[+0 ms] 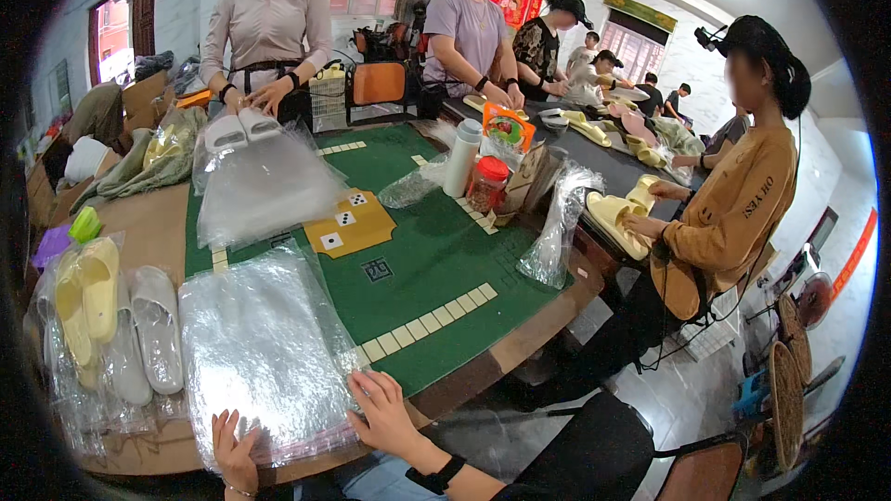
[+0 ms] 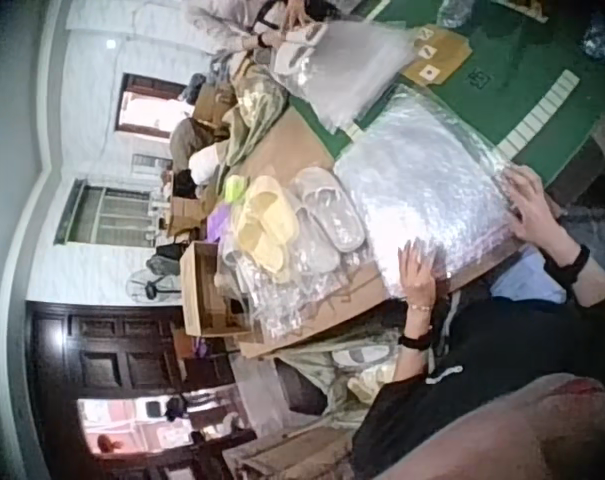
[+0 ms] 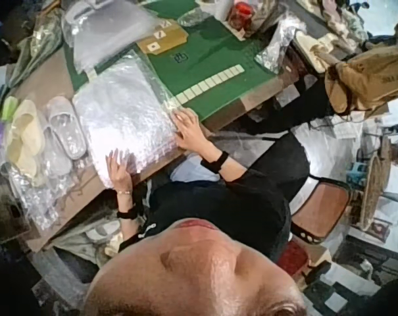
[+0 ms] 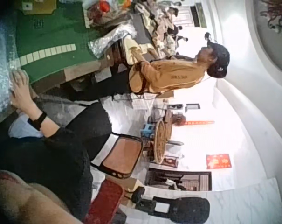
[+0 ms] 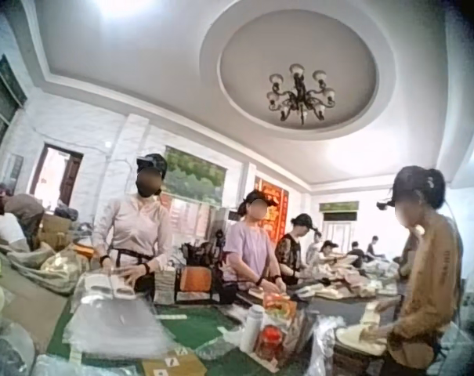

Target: Packaging several pairs of slippers into plastic bags with bubble wrap.

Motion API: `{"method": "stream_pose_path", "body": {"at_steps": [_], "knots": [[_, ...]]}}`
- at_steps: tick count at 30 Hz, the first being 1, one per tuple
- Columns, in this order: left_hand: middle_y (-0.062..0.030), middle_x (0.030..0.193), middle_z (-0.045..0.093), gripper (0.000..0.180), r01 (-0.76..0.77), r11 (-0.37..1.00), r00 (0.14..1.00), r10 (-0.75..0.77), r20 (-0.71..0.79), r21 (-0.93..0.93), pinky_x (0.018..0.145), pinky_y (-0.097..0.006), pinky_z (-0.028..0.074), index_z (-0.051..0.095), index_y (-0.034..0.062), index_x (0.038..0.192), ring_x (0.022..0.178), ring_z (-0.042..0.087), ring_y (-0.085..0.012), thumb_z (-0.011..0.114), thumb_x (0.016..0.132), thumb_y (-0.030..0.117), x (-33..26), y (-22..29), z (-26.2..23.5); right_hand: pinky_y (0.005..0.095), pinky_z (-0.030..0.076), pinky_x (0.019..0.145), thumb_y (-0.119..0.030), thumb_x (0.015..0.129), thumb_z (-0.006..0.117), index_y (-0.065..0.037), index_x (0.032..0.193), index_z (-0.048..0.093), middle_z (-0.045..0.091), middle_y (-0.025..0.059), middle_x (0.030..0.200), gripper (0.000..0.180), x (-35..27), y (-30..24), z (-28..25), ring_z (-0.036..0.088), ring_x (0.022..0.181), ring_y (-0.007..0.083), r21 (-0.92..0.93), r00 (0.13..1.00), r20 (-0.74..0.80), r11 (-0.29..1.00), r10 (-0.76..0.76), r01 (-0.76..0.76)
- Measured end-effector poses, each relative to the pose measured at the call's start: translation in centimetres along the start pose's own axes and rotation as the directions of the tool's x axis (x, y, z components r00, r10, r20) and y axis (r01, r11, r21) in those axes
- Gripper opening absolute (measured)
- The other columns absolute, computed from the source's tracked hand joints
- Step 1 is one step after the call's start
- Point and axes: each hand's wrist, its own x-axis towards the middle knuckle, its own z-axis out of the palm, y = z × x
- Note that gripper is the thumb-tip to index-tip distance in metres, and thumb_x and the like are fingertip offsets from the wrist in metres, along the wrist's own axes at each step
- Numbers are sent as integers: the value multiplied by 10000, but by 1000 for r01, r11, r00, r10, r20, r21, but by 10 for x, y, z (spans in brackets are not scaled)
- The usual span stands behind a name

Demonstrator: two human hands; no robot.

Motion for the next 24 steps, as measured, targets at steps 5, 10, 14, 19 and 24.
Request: {"method": "stream_pose_path", "body": {"at_steps": [5,10,14,19,24], "knots": [[-236,1198,533,262,142,990,988,-140,71,-20,1012,-483,342,666,-24,971,1158,459,-417,477,790,-33,7,10,-6,446,311,1003,-133,717,687,-26,1222,508,406,143,1306,546,0,-1,1,355,1213,339,53,996,-38,996,78,-76],[-260,1282,452,399,158,986,972,-146,184,-49,1025,-456,317,570,-64,1145,1222,387,-426,377,797,-85,6,6,-7,450,316,998,-117,723,692,-70,1154,571,387,169,1339,451,1,4,2,348,1221,373,18,980,-23,981,196,-195],[-262,1288,445,394,152,988,972,-146,185,-18,1030,-453,309,560,-75,1152,1238,370,-424,373,805,-82,7,9,-7,447,313,1001,-116,736,680,-56,1146,570,387,180,1342,429,0,7,5,345,1225,382,37,973,-19,973,229,-228],[-259,1312,424,411,177,984,962,-181,207,36,1047,-452,286,525,-69,1199,1261,341,-417,369,819,-63,8,11,-8,453,324,984,-151,781,635,8,1180,518,415,171,1296,445,-1,8,8,372,1203,351,59,973,0,972,229,-229],[-259,1317,419,406,161,986,961,-168,219,49,1052,-443,277,511,-69,1217,1261,343,-413,343,849,-26,4,4,-8,433,338,975,-130,764,646,17,1180,510,467,150,1244,462,-3,5,6,412,1164,333,77,972,6,969,234,-233]]}}
